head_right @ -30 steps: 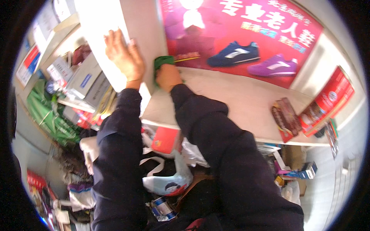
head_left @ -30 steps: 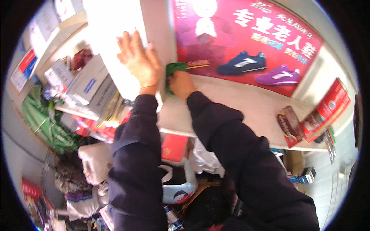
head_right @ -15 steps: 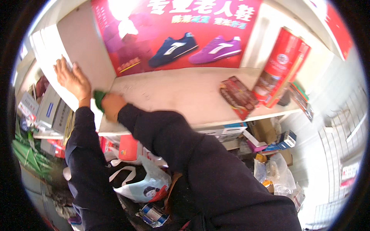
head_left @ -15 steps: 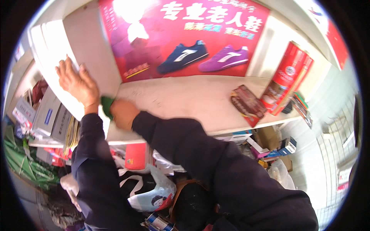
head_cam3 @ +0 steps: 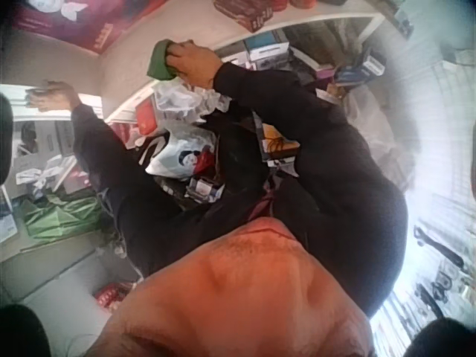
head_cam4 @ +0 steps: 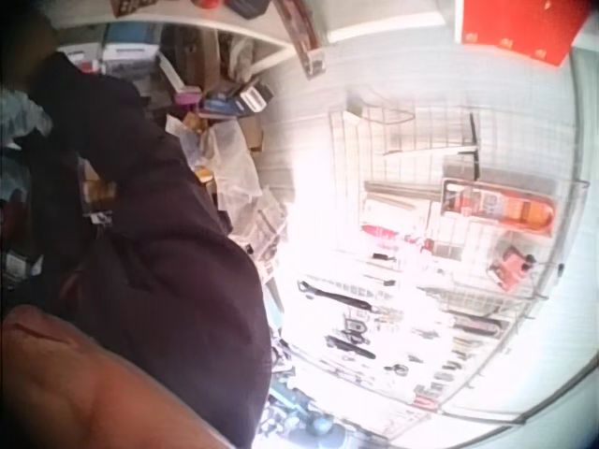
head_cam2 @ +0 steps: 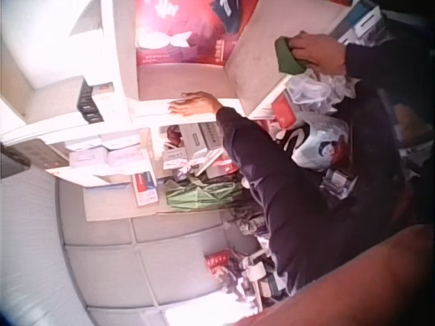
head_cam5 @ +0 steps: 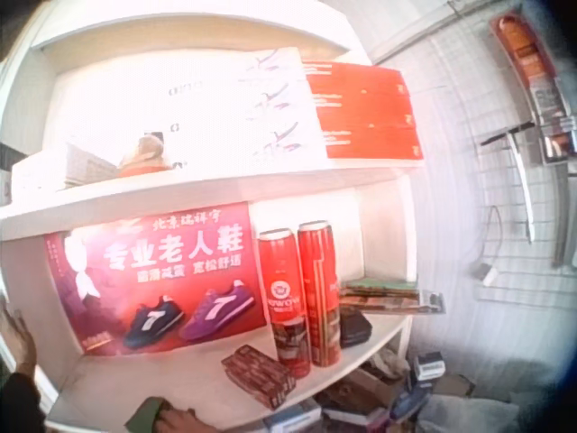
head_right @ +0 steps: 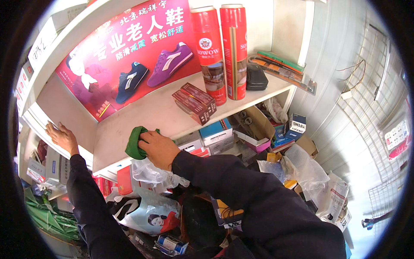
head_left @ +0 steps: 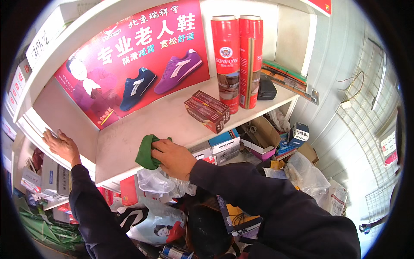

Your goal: The person wipes a white shelf with a green cloth, then picks up and wipes several red aerosol cans and small boxes before placing them back on the shelf. The person continues to wipe the shelf surface and surrounding areas.

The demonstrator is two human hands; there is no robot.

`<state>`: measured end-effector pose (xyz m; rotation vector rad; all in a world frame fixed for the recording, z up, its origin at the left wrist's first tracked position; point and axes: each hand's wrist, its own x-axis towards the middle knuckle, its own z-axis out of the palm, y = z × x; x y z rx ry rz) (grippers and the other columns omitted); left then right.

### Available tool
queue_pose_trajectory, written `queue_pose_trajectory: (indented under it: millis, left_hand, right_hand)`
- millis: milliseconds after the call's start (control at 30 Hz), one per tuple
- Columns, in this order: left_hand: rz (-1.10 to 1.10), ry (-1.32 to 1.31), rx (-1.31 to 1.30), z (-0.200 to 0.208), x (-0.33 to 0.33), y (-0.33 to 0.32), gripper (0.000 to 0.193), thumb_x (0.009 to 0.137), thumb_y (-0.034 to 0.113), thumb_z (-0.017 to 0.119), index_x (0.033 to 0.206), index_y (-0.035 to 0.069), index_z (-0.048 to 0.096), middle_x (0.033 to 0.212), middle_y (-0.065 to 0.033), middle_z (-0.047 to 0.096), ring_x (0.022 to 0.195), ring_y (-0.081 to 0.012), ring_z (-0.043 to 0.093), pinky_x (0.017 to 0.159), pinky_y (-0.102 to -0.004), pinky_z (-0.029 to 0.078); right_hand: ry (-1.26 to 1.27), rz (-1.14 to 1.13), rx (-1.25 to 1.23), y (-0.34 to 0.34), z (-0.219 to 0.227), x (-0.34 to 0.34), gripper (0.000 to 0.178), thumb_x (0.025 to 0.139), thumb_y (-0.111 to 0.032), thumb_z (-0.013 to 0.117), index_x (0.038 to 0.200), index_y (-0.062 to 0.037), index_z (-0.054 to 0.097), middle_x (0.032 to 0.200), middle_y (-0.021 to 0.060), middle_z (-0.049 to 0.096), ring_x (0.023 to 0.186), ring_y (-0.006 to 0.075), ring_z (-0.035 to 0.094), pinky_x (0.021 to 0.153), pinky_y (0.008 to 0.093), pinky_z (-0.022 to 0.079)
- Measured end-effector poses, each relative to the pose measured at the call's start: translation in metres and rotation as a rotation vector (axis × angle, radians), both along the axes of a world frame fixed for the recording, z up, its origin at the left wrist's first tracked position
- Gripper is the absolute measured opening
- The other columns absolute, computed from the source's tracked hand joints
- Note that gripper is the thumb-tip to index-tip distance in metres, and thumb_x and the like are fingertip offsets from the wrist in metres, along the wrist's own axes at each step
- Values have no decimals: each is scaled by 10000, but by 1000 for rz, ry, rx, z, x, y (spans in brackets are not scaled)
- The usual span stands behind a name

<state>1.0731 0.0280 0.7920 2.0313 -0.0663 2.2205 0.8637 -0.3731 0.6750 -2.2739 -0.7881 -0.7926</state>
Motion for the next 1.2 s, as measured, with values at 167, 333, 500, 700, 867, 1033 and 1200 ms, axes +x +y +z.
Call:
queue_pose_trajectory:
  millis: [167, 333, 500, 700, 867, 1033, 1200]
  left_hand:
    - [-26, 510, -239, 7, -43, 6, 697, 993, 256, 658, 1624, 158, 378, 1607, -224, 458, 1445, -446, 479, 1138, -525, 429]
    - [-170, 813, -271, -5, -158, -37, 685, 985, 310, 717, 1578, 99, 445, 1036, -271, 739, 865, -381, 718, 809, -473, 560]
    - [-606, 1190, -66, -66, -442, -118, 488, 931, 182, 754, 1378, 31, 628, 1361, -224, 649, 1312, -389, 594, 1106, -462, 462]
    - [-448, 1433, -369, -146, -655, -191, 427, 897, 162, 775, 1313, 108, 696, 1388, -185, 645, 1455, -423, 478, 1205, -548, 363]
    - [-169, 1317, -491, -215, -727, -176, 267, 868, 106, 752, 1134, 96, 765, 1161, -134, 738, 1286, -378, 630, 1113, -561, 447]
    - [-138, 1310, -436, -261, -754, -130, 224, 859, 117, 744, 1081, 91, 751, 1005, -111, 725, 1099, -335, 676, 1019, -511, 483]
    - [-86, 1314, -555, -294, -752, -110, 156, 833, 130, 749, 981, 82, 758, 891, -81, 716, 927, -299, 687, 913, -454, 492]
  right_hand:
    - [-88, -4, 40, 5, -17, 9, 362, 825, -50, 657, 1187, -64, 629, 1288, 154, 585, 1217, 380, 569, 1006, 458, 524]
    - [-55, 76, 6, -12, -20, 11, 374, 851, -23, 596, 1221, -46, 643, 1333, 203, 606, 1289, 403, 565, 1073, 478, 501]
    - [-33, 50, -67, -50, -16, -2, 420, 835, 9, 636, 1250, -43, 595, 1376, 212, 580, 1306, 429, 546, 1092, 480, 484]
    - [-89, -46, -123, -97, -13, -17, 536, 773, 68, 682, 1282, -37, 553, 1385, 199, 572, 1307, 437, 539, 1092, 500, 461]
    - [-107, -61, -162, -92, -13, -18, 570, 752, 90, 669, 1296, -32, 550, 1399, 211, 559, 1319, 457, 529, 1098, 509, 452]
    - [-110, 110, -220, -18, -11, -1, 580, 763, 105, 623, 1317, -51, 561, 1408, 191, 562, 1319, 435, 549, 1095, 467, 469]
    - [-184, 203, -264, 83, -10, 32, 609, 727, 93, 687, 1302, -74, 576, 1363, 165, 584, 1278, 408, 582, 1054, 466, 499]
